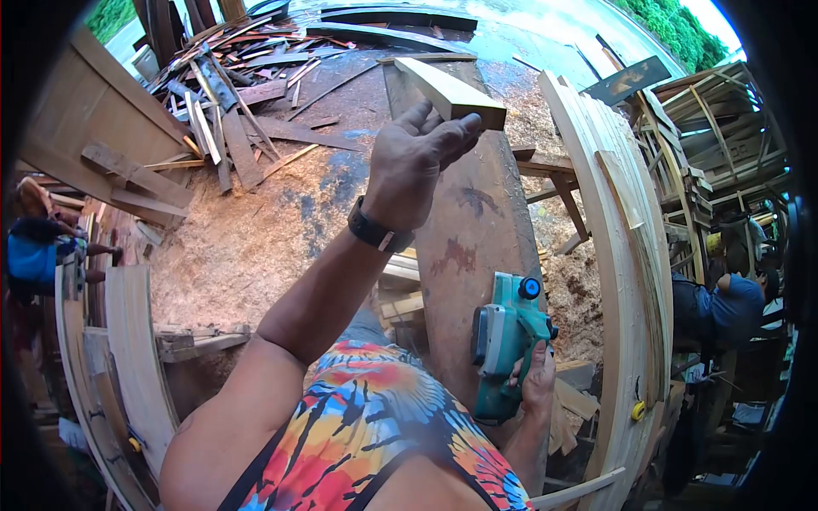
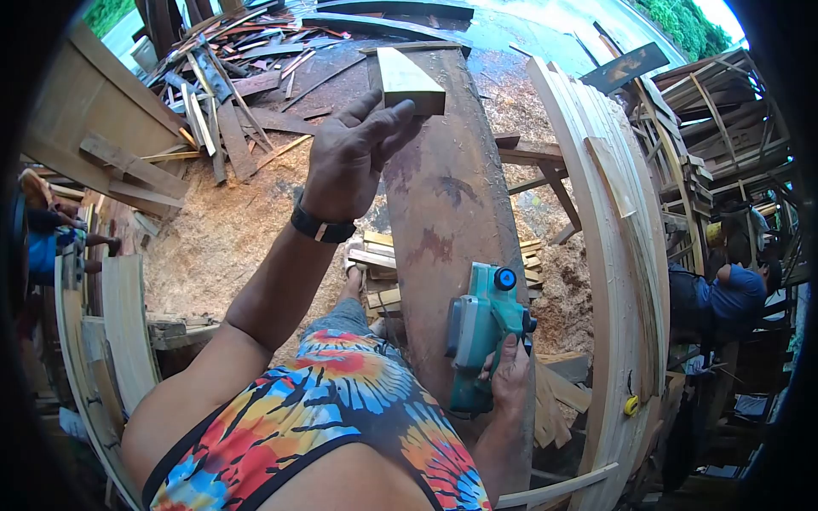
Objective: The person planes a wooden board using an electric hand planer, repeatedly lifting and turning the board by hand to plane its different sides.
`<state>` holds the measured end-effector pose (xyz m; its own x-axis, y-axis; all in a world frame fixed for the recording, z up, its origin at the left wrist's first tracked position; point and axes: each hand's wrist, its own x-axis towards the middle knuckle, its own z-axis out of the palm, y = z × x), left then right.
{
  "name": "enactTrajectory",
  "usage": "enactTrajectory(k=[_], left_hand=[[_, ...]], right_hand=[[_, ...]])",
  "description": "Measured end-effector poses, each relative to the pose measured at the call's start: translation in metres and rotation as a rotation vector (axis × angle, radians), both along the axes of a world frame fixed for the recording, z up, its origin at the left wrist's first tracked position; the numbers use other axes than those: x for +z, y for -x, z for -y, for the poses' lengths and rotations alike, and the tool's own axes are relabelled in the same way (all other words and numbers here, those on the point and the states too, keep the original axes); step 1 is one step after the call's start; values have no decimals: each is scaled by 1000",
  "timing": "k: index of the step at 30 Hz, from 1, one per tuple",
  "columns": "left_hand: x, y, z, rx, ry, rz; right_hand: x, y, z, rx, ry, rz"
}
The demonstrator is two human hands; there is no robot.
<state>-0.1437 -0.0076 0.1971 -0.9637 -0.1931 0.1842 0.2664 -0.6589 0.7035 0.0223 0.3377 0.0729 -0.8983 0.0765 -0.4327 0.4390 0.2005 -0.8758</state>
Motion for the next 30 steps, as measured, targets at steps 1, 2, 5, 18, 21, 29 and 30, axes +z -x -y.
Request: enactTrajectory(k=[1,2,5,18,21,29,30], left_hand=[[0,2,0,0,-6,-13],[2,3,1,-2,20,-7],[8,5,2,0,74,-2],[13,14,0,19,26,-28],[16,12,-1,23,35,-28],[15,13,-1,27,54,-21],[15,13,0,25,57,-19]], right_hand=[[1,0,1,1,-4,0],[4,0,3,3,-7,1],[6,0,5,5,-3,-5],[12,2,6,6,-35,13],[12,2,6,12,-39,1],[8,2,4,12,-21,6],[8,2,4,11,-17,2]])
